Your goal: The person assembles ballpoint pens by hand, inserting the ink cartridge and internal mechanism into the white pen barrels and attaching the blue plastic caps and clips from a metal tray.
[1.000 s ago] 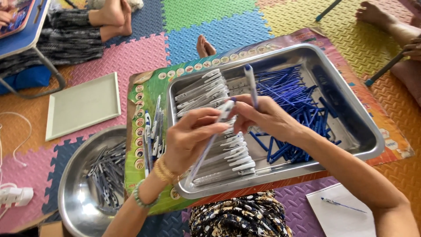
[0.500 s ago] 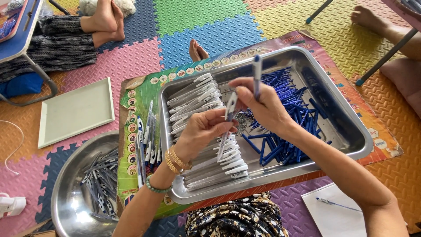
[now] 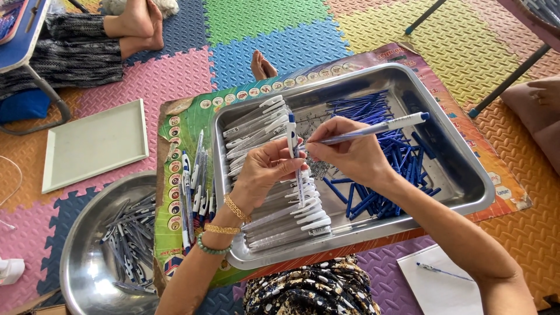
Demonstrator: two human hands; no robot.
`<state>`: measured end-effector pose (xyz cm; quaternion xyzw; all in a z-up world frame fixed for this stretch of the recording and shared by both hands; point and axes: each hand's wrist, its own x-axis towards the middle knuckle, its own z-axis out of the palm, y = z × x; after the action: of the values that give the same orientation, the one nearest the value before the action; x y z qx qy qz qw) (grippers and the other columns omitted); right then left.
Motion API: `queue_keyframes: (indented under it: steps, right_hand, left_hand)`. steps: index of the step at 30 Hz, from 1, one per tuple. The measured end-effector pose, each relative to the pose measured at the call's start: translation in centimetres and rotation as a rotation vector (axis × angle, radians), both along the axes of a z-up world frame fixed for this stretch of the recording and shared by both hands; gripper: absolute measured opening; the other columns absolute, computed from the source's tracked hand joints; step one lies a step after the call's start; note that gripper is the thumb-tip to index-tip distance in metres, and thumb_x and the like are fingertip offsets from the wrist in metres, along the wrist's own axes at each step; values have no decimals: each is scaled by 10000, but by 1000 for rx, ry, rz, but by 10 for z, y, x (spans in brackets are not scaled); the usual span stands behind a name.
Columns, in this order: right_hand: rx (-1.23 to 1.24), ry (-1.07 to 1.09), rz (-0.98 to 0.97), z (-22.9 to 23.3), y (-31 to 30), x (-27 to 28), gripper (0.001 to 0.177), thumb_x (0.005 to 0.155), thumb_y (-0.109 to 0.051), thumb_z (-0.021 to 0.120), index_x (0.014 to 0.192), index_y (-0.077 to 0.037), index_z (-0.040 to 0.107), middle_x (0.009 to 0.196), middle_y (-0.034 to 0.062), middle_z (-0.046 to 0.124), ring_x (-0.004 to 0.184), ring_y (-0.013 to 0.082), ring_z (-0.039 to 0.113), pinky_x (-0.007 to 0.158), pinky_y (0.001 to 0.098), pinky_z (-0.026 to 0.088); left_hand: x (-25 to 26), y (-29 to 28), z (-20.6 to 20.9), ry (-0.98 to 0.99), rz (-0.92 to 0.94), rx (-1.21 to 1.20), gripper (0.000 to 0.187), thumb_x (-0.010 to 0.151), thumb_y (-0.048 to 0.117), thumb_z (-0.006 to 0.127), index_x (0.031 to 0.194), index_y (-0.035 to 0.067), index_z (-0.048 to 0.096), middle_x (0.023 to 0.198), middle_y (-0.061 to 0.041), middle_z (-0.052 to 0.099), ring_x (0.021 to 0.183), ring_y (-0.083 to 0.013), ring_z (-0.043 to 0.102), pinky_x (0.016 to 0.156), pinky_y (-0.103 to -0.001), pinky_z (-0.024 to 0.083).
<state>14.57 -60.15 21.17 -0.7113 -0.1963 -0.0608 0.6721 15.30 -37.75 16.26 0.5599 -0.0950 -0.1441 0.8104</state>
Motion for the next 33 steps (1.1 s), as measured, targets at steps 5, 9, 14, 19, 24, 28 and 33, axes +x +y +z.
queue_keyframes:
  steps: [5, 9, 14, 19, 24, 28, 33]
  right_hand:
    - [-68, -49, -58, -7, 6, -2, 156, 922, -3, 879, 1034, 49, 784, 930, 209, 760, 809, 235, 796, 780, 305, 691]
    - [-72, -70, -65, -17, 7, 0, 166, 924, -16, 889, 1032, 58, 788, 940, 238, 766, 781, 231, 782, 757, 306, 695]
    - [-105, -86, -71, -21, 8, 2, 180, 925, -47, 902, 1029, 45, 788, 946, 228, 782, 765, 202, 771, 720, 293, 692]
    - [-101, -247, -32, -24, 13, 5, 136, 912, 12, 878, 981, 48, 765, 909, 216, 781, 768, 236, 787, 710, 309, 682]
    - [-423, -864, -32, -74, 12, 14, 80, 1057, -110, 708, 1048, -79, 781, 1090, 168, 738, 1043, 366, 814, 853, 446, 679]
    - [-599, -1079, -25, -72, 9, 17, 71, 1074, -55, 675, 1099, -31, 738, 1113, 213, 718, 1102, 417, 795, 929, 446, 665]
    - [-325, -642, -202, -18, -20, 24, 149, 1133, -106, 645, 1052, -37, 749, 1066, 149, 796, 1059, 368, 796, 943, 431, 622]
  left_hand:
    - [-2, -1, 0, -11, 17, 27, 518, 863, 43, 934, 1355, 38, 774, 1077, -158, 857, 916, -244, 849, 818, -407, 722]
    - [1, 1, -7, -28, 46, 51, 502, 839, 32, 948, 1315, 28, 788, 1093, -136, 859, 925, -206, 846, 801, -364, 724]
    - [0, -1, -8, -51, 65, 62, 498, 821, 20, 962, 1291, 21, 796, 1076, -118, 857, 906, -162, 838, 794, -342, 723]
    - [-6, -3, -4, -75, 94, 123, 479, 848, 59, 956, 1295, 23, 790, 1048, -83, 852, 880, -103, 810, 770, -297, 723]
    - [-3, 2, -5, -130, 109, 245, 451, 909, 137, 928, 1324, 37, 782, 1031, -78, 849, 848, -90, 781, 764, -338, 723]
    - [3, 4, -16, -122, 110, 226, 451, 913, 84, 907, 1341, 31, 772, 1030, -69, 841, 857, -83, 775, 762, -323, 730]
    - [-3, 9, 3, -106, -49, 237, 424, 943, 110, 876, 1347, 27, 777, 1091, -91, 846, 893, -112, 800, 816, -310, 728]
